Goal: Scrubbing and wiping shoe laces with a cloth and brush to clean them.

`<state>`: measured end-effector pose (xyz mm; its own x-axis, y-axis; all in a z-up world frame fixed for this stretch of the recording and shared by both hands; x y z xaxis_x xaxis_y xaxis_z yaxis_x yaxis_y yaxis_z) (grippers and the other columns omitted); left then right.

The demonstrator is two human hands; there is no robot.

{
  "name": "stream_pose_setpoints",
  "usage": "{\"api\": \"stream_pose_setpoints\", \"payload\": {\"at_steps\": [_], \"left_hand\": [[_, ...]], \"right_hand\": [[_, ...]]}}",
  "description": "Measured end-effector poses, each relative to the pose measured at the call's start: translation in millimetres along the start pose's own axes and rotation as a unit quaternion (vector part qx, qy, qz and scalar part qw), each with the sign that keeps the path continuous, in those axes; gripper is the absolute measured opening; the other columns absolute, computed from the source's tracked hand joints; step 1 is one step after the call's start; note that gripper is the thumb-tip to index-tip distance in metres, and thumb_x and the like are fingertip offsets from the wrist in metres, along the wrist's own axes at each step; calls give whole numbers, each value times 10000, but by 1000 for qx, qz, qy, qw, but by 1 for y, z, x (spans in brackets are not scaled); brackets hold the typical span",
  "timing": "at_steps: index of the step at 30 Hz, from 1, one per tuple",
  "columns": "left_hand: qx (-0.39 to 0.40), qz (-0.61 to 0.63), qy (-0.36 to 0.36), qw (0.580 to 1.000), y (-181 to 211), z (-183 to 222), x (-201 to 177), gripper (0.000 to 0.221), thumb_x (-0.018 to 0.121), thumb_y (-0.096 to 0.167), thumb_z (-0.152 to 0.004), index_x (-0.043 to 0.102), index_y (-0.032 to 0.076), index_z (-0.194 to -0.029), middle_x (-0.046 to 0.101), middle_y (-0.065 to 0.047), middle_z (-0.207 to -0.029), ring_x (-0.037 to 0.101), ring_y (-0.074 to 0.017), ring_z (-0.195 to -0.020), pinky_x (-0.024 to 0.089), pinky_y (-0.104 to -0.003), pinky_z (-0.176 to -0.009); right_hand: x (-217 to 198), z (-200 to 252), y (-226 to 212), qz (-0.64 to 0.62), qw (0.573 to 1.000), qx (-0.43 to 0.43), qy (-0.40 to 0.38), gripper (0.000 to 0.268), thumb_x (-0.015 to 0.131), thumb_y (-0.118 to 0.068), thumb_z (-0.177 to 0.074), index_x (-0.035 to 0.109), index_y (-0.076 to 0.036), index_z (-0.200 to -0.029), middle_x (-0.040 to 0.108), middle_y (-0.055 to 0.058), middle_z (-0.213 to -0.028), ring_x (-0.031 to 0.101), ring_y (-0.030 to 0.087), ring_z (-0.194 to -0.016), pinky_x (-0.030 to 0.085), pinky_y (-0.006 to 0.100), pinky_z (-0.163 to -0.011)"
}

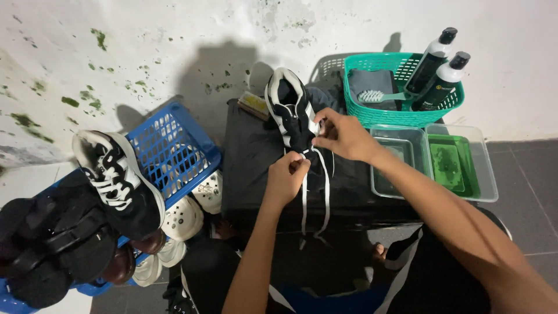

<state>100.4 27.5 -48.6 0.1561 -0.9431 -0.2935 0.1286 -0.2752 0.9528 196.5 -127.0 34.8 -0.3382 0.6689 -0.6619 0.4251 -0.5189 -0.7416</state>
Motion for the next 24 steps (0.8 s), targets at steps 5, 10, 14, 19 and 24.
{"api": "stream_pose_setpoints", "payload": {"at_steps": [5, 10, 14, 19, 24], "left_hand": [[-26, -52, 17, 998, 20, 3, -9, 366, 692, 415, -899, 735, 54, -865, 682, -105, -690, 695, -264, -700, 549, -380, -629], [-80, -215, 38, 972, 43, 1, -17, 381, 688, 449, -882, 760, 86, -795, 709, -96, -665, 723, -296, -670, 566, -378, -598], [-1, -226, 32, 974, 15, -13, -4, 333, 595, 285, -928, 678, 57, -700, 630, -143, -571, 682, -352, -587, 545, -389, -553], [22, -230, 32, 973, 7, -9, 2, 372, 606, 337, -915, 649, 51, -682, 603, -206, -560, 675, -450, -609, 536, -450, -503], [26, -165, 52, 985, 20, -9, -3, 346, 603, 269, -899, 593, 114, -591, 543, -82, -458, 559, -209, -462, 479, -313, -466]], "right_hand": [[3, -1, -9, 35, 999, -25, 24, 294, 812, -168, -826, 641, -138, -1064, 696, 120, -784, 723, 346, -768, 571, 443, -704], [24, -6, -25, 53, 997, -37, -30, 172, 762, -255, -859, 715, -97, -811, 700, 183, -693, 700, 426, -733, 543, 485, -682], [40, -16, -6, 118, 993, 6, -13, 349, 772, -427, -844, 713, -113, -702, 691, 98, -596, 711, 373, -646, 570, 427, -615], [48, -16, -1, 112, 994, 12, -14, 325, 763, -441, -856, 740, -130, -763, 722, 94, -666, 727, 375, -734, 579, 473, -652], [44, -18, -2, 83, 996, 4, -33, 288, 756, -391, -885, 721, -118, -803, 713, 61, -650, 722, 328, -643, 575, 411, -602]]}}
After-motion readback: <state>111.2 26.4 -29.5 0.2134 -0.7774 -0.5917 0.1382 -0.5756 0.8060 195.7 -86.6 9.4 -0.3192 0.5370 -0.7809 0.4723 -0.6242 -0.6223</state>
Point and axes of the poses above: each hand's wrist, its own z-axis away from the middle knuckle, its own x-axis out of the palm, y = z × x, the point moved 6 cm from there along -z, towards the middle knuckle
